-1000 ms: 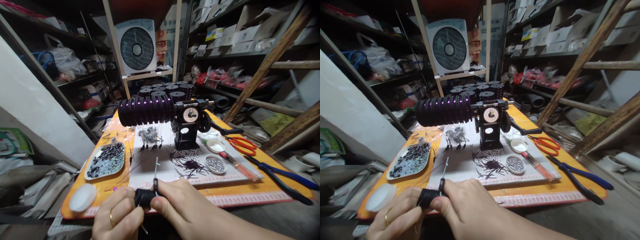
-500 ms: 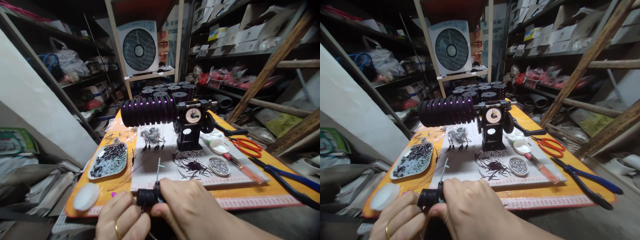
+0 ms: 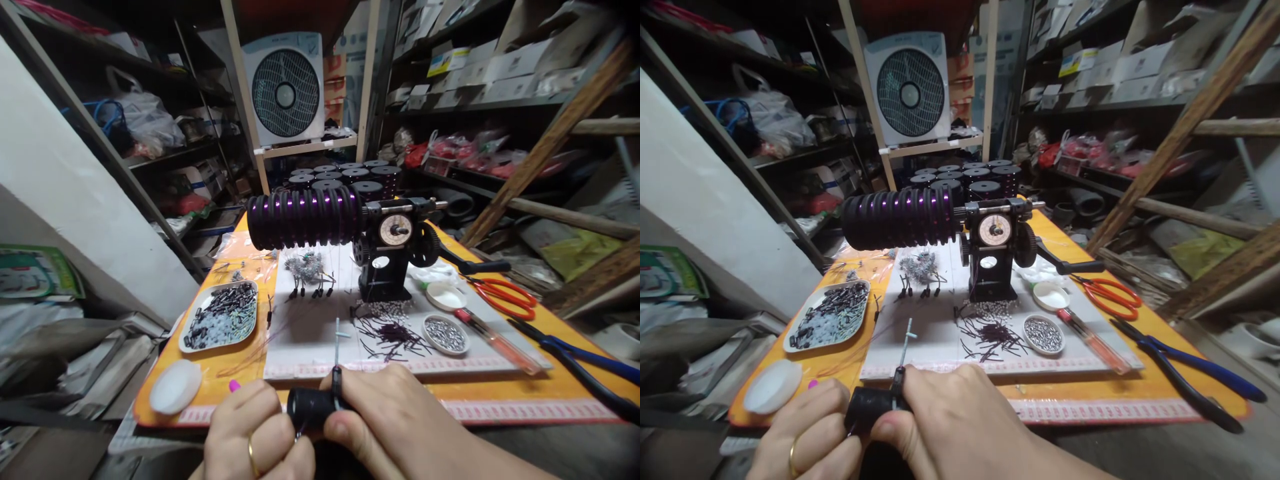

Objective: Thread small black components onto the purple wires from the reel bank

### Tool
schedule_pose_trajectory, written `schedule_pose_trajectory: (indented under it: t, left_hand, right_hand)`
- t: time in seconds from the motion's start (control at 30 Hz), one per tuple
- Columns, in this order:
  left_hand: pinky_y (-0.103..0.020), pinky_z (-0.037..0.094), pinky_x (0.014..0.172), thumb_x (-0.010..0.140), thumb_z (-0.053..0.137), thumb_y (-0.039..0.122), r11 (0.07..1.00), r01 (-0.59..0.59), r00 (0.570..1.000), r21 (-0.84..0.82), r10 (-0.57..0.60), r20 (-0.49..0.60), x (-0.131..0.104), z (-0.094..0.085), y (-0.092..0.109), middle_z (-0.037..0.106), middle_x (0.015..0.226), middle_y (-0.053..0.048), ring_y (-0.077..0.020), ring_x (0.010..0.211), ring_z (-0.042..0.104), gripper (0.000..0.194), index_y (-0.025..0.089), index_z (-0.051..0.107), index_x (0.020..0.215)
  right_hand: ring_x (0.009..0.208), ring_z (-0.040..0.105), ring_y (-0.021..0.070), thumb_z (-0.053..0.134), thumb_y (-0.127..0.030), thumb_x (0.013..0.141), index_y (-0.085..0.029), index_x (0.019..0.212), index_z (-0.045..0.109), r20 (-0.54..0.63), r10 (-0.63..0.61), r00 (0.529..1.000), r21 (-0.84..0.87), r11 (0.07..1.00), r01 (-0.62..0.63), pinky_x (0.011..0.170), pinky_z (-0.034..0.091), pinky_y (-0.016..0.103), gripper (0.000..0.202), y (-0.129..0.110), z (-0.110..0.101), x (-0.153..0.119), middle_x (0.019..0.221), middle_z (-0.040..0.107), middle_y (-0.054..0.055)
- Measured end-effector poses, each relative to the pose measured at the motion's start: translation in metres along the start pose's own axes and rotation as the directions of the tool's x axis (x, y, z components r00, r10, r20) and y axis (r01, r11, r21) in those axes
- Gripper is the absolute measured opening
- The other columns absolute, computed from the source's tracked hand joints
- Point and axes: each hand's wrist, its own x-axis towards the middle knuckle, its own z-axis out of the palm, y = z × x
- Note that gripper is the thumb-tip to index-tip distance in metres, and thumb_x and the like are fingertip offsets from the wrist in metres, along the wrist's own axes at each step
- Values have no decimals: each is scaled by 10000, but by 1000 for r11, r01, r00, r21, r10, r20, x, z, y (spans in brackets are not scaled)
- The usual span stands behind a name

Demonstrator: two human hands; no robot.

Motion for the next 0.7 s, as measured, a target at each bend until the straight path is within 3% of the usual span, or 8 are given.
schedule_pose_trajectory:
  t: [0.13, 0.2, 0.3, 0.37, 0.47, 0.53, 0.6, 0.7]
  left_hand:
    - [-274, 342, 436, 850, 513, -15, 983, 169, 983, -73, -162, 92, 7, -3, 5, 486, 479, 63, -120, 425, 410, 266, 233, 501, 754]
    - [-250, 370, 452, 886, 564, 60, 881, 434, 901, -189, -423, 99, 8, -7, 11, 499, 548, 58, -115, 461, 450, 234, 247, 488, 767]
    - [-208, 434, 484, 953, 578, 374, 412, 746, 568, -523, -803, 178, 8, -14, 17, 525, 657, 39, -115, 536, 503, 160, 268, 548, 837]
    - [-192, 453, 508, 939, 586, 462, 56, 741, 362, -670, -873, 327, 8, -17, 19, 538, 687, 36, -106, 561, 507, 195, 281, 591, 868]
    - [-164, 389, 494, 879, 685, 461, -271, 640, 154, -718, -871, 466, 9, -14, 20, 525, 654, 50, -70, 527, 455, 220, 259, 609, 839]
    - [-172, 360, 494, 871, 698, 462, -337, 605, 110, -721, -862, 495, 8, -10, 21, 556, 681, 45, -56, 509, 426, 242, 243, 602, 829]
    - [-183, 333, 493, 896, 660, 473, -332, 632, 141, -700, -839, 526, 7, -8, 22, 592, 700, 31, -55, 500, 406, 246, 239, 608, 842]
    - [-199, 326, 529, 903, 631, 516, -268, 725, 143, -634, -842, 520, 9, -7, 25, 552, 621, 29, -86, 549, 414, 280, 237, 657, 892]
  right_hand:
    - [633, 636, 202, 403, -367, 1048, -209, 842, 570, 50, 56, 997, -88, 995, -52, 572, 384, 293, 309, 1, -10, 7, 780, 717, 42]
    - [618, 608, 192, 446, -409, 1033, -218, 819, 547, 119, 13, 993, -134, 991, 3, 555, 343, 293, 304, 4, -21, 15, 774, 701, 18]
    - [650, 570, 160, 449, -433, 1030, -224, 834, 541, 219, -138, 966, -56, 987, 154, 585, 326, 284, 302, 12, -38, 23, 788, 668, -11]
    - [666, 534, 143, 429, -420, 1036, -218, 844, 544, 208, -185, 960, 101, 981, 167, 626, 348, 272, 302, 17, -43, 25, 785, 629, -14]
    - [712, 491, 140, 350, -470, 1055, -204, 856, 539, 123, -121, 985, 426, 903, 57, 684, 380, 257, 382, 20, -36, 22, 784, 552, -6]
    - [669, 439, 126, 304, -532, 1052, -192, 862, 527, 109, -49, 993, 662, 748, -36, 636, 367, 245, 449, 21, -25, 19, 747, 478, -17]
    - [609, 376, 112, 300, -577, 1039, -179, 861, 520, 131, 1, 991, 810, 577, -108, 573, 327, 242, 488, 19, -13, 17, 706, 418, -33]
    - [585, 342, 106, 343, -613, 1016, -175, 845, 511, 142, 37, 989, 855, 499, -141, 564, 297, 252, 500, 15, -6, 15, 684, 404, -39]
